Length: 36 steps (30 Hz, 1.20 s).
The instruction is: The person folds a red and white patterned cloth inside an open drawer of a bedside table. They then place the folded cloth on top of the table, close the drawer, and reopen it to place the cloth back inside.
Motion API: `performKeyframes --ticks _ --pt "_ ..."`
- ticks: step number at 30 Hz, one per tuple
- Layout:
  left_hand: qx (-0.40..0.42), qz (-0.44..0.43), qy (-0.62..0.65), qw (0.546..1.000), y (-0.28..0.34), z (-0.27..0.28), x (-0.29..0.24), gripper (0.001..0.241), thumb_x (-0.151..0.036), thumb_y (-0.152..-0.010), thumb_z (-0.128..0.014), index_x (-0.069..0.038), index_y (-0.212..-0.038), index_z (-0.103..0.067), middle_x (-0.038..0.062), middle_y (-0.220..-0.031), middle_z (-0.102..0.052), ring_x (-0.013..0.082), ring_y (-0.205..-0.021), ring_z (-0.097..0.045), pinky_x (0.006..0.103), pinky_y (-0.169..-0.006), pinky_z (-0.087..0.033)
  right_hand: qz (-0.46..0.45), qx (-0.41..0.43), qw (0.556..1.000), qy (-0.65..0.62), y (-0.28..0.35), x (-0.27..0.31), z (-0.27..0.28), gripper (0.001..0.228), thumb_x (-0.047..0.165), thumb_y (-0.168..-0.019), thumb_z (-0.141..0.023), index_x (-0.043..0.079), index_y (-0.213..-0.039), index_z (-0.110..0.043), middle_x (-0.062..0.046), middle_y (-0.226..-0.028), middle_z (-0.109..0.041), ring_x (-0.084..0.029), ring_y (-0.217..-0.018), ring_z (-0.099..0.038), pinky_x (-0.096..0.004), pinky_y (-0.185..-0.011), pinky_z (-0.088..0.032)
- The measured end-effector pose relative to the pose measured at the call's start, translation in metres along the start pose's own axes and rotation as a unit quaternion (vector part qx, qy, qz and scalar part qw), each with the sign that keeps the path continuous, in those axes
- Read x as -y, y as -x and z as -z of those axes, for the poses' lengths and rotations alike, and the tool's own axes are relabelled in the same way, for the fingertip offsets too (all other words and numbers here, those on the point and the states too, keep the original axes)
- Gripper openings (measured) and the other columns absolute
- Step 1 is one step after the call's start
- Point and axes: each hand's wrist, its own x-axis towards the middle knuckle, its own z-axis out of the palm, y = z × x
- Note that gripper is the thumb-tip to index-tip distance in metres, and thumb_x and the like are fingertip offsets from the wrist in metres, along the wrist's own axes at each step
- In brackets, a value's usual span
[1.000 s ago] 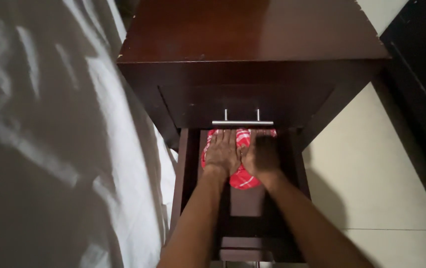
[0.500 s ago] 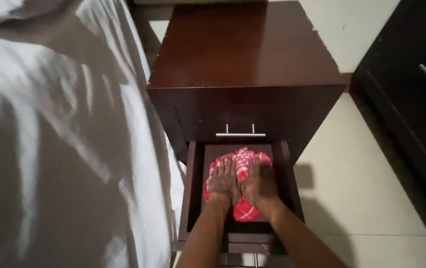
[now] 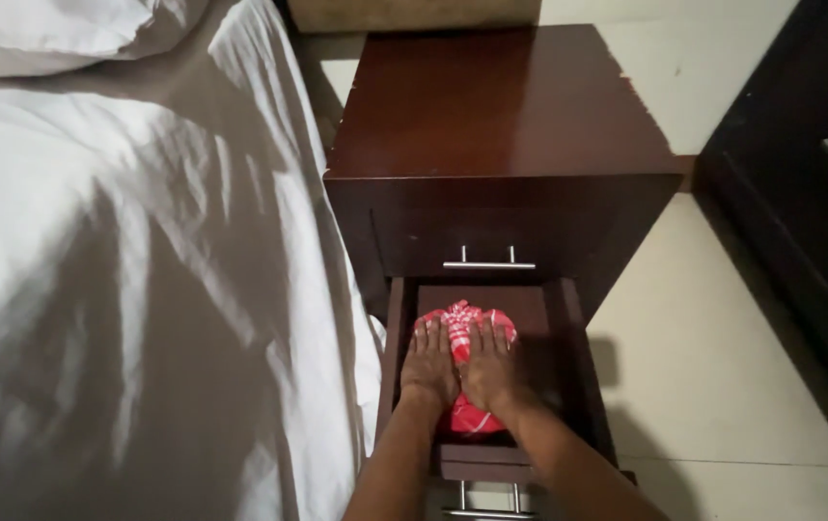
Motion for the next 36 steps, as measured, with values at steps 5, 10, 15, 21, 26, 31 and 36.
performKeyframes --ticks 5,10,15,21,26,31,36 --pt "0.002 -0.002 -0.029 1.000 -0.029 -0.008 0.009 0.085 -0.041 -0.104 -0.045 0.002 -0.163 -0.001 0.019 -0.173 0.002 0.0384 -0.158 0.000 0.0445 -0.127 -0.008 0.010 -0.018 1.000 0.004 -0.022 0.002 0.003 0.083 0.026 -0.090 -0.062 -0.007 -0.155 -0.023 -0.029 -0.165 -0.015 -0.050 -0.153 -0.013 -0.055 -0.125 -0.013" --pt "-0.006 0.000 -0.008 1.000 -0.052 0.028 0.009 0.086 -0.045 -0.103 -0.045 0.000 -0.163 -0.002 0.017 -0.173 0.000 0.0356 -0.159 -0.003 0.0439 -0.127 -0.011 0.054 -0.119 0.990 -0.050 -0.049 -0.017 0.009 0.077 0.022 -0.090 -0.063 -0.011 -0.151 -0.030 -0.036 -0.161 -0.023 -0.054 -0.147 -0.025 -0.055 -0.120 -0.024" --pt "-0.016 -0.003 -0.052 0.998 -0.100 0.018 0.007 0.080 -0.047 -0.105 -0.037 0.000 -0.162 -0.006 0.016 -0.172 -0.006 0.0338 -0.157 -0.007 0.0472 -0.126 -0.011 0.089 -0.102 0.979 -0.150 -0.069 -0.031 0.032 0.084 0.022 -0.087 -0.066 -0.019 -0.149 -0.026 -0.044 -0.149 -0.040 -0.053 -0.119 -0.058 -0.053 -0.104 -0.049" --pt "-0.012 0.005 -0.018 1.000 -0.086 0.039 0.005 0.073 -0.042 -0.109 -0.034 0.001 -0.166 -0.019 0.016 -0.169 -0.027 0.0320 -0.160 -0.020 0.0435 -0.132 -0.013 0.105 -0.238 0.965 -0.035 -0.089 -0.050 -0.020 0.075 0.025 -0.096 -0.069 -0.015 -0.149 -0.035 -0.044 -0.144 -0.048 -0.055 -0.129 -0.054 -0.054 -0.109 -0.046" --pt "-0.035 0.005 0.004 0.999 -0.097 0.011 0.006 0.074 -0.043 -0.105 -0.027 -0.001 -0.163 -0.008 0.016 -0.171 -0.010 0.0324 -0.157 -0.008 0.0440 -0.127 -0.009 0.050 -0.160 0.984 -0.067 -0.086 -0.052 -0.038 0.073 0.032 -0.099 -0.058 -0.006 -0.155 -0.029 -0.036 -0.157 -0.031 -0.050 -0.141 -0.039 -0.054 -0.116 -0.034" --pt "-0.043 0.005 0.024 0.999 -0.070 0.005 0.001 0.074 -0.043 -0.105 -0.029 -0.004 -0.163 -0.004 0.013 -0.173 -0.002 0.0315 -0.159 0.000 0.0440 -0.127 -0.007 -0.011 -0.070 0.990 -0.126 -0.057 -0.034 -0.007 0.074 0.037 -0.101 -0.051 0.000 -0.159 -0.023 -0.025 -0.169 -0.011 -0.046 -0.151 -0.022 -0.052 -0.122 -0.024" --pt "0.010 0.012 0.007 1.000 -0.027 0.022 -0.012 0.079 -0.046 -0.105 -0.032 -0.003 -0.163 -0.001 0.013 -0.173 0.003 0.0318 -0.159 0.004 0.0452 -0.127 -0.007 0.002 -0.075 0.997 0.001 -0.031 -0.036 -0.019 0.076 0.041 -0.098 -0.052 0.002 -0.158 -0.025 -0.024 -0.167 -0.014 -0.046 -0.153 -0.015 -0.059 -0.122 -0.014"
